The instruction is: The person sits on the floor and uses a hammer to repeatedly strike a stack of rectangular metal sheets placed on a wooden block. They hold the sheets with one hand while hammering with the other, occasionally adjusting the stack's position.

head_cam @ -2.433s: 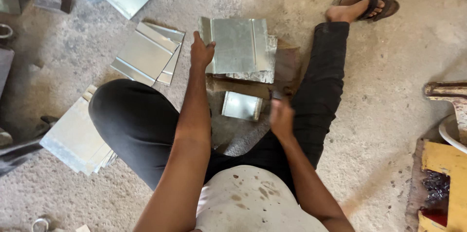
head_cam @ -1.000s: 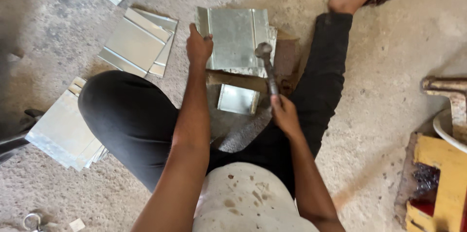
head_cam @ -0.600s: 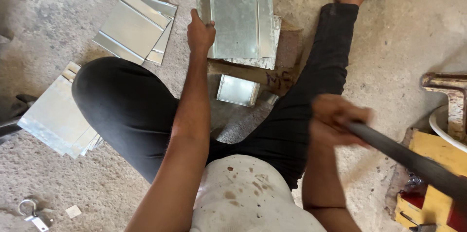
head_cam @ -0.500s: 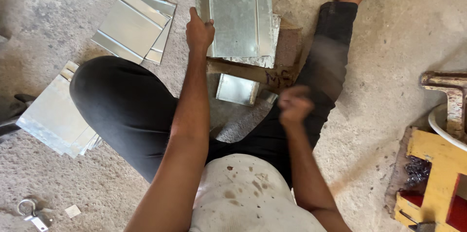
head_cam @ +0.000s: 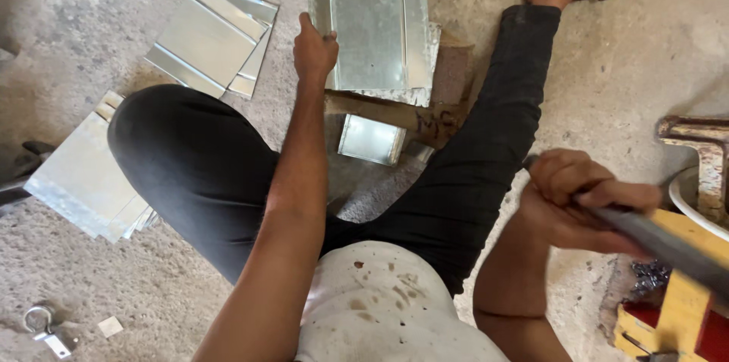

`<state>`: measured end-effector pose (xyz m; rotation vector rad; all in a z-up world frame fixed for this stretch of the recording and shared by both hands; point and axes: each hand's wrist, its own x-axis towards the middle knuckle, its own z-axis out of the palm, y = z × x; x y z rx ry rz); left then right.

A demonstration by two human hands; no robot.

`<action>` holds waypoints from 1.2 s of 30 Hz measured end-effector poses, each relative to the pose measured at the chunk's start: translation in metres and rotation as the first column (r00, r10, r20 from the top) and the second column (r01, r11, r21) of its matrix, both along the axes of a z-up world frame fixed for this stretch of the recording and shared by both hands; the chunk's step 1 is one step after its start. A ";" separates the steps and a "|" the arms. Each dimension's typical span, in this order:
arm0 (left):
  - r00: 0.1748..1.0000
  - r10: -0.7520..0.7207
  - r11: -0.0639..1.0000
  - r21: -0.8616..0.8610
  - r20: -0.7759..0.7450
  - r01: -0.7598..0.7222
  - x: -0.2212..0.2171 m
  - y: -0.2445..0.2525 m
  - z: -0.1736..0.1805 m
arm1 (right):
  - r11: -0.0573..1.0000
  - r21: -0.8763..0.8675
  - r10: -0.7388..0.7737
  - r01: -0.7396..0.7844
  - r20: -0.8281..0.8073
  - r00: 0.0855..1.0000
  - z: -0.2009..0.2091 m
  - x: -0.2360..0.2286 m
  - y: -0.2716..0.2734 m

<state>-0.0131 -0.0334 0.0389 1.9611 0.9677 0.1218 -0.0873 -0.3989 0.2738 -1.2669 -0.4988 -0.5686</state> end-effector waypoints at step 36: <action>0.999 -0.015 1.000 -0.009 -0.035 0.014 -0.002 0.001 0.001 | 0.984 -0.137 0.053 -0.111 -0.370 0.928 0.025 0.026 -0.007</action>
